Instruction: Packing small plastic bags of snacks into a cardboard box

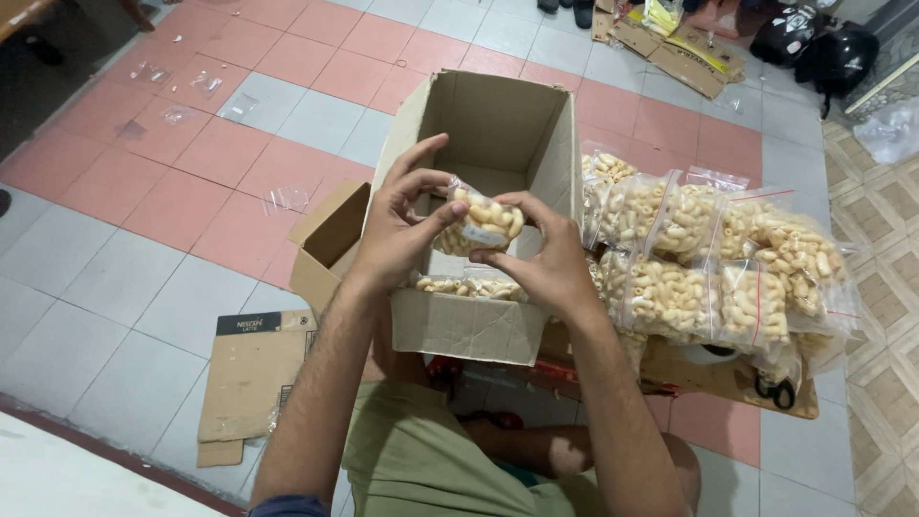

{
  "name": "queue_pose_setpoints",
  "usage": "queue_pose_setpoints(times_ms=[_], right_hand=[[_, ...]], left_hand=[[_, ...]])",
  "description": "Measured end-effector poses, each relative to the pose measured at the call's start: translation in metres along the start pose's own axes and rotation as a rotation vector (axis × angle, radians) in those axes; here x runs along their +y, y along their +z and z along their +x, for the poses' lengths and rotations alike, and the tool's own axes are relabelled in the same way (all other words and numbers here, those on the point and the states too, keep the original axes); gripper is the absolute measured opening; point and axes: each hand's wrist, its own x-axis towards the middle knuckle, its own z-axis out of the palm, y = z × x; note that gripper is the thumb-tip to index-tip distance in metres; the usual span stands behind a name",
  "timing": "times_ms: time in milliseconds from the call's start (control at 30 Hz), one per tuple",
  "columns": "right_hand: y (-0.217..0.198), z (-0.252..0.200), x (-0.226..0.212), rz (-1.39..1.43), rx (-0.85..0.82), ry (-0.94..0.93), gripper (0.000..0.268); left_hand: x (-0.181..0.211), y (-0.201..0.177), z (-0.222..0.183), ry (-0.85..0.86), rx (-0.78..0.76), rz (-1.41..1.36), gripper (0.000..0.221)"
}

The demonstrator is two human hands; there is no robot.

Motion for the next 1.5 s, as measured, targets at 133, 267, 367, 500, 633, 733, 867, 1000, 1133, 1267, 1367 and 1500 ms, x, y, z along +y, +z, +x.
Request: queue_pose_setpoints(times_ms=[133,267,367,500,633,733,867,1000,1133,1267,1367,1500], right_hand=[[-0.001,-0.001,0.0,0.014,0.004,0.012,0.067],[-0.004,-0.002,-0.002,0.018,0.04,-0.002,0.066],[-0.004,-0.002,-0.002,0.044,0.053,-0.013,0.065],[-0.004,-0.003,0.005,0.093,0.076,-0.031,0.065],[-0.005,-0.004,0.01,0.122,0.072,-0.044,0.066],[-0.005,-0.005,0.012,0.141,0.08,-0.055,0.066],[-0.004,-0.003,0.015,0.154,0.095,-0.046,0.066],[-0.002,-0.003,0.015,0.173,0.115,-0.035,0.067],[-0.001,-0.002,0.012,0.153,0.114,-0.041,0.066],[-0.001,-0.004,0.008,0.149,0.104,-0.072,0.067],[-0.001,-0.002,0.009,0.139,0.11,-0.082,0.067],[-0.001,-0.004,0.01,0.12,0.129,-0.087,0.067]], left_hand=[[-0.007,0.001,0.001,-0.076,0.002,-0.046,0.03],[-0.016,0.003,-0.001,-0.086,-0.011,-0.045,0.064],[-0.02,0.005,-0.001,-0.076,-0.028,-0.008,0.073],[-0.016,0.005,0.0,-0.063,-0.061,0.019,0.081],[-0.01,0.005,-0.001,-0.073,-0.073,-0.002,0.082],[-0.006,0.007,-0.001,-0.063,-0.071,-0.008,0.084],[-0.005,0.008,0.001,-0.094,-0.068,-0.043,0.079],[-0.008,0.008,0.0,-0.137,-0.053,-0.102,0.082],[-0.011,0.009,0.002,-0.12,-0.06,-0.024,0.086],[-0.007,0.005,0.005,-0.025,-0.154,0.205,0.063],[-0.001,0.005,0.006,-0.024,-0.169,0.2,0.058],[-0.001,0.006,0.004,-0.037,-0.196,0.173,0.054]])
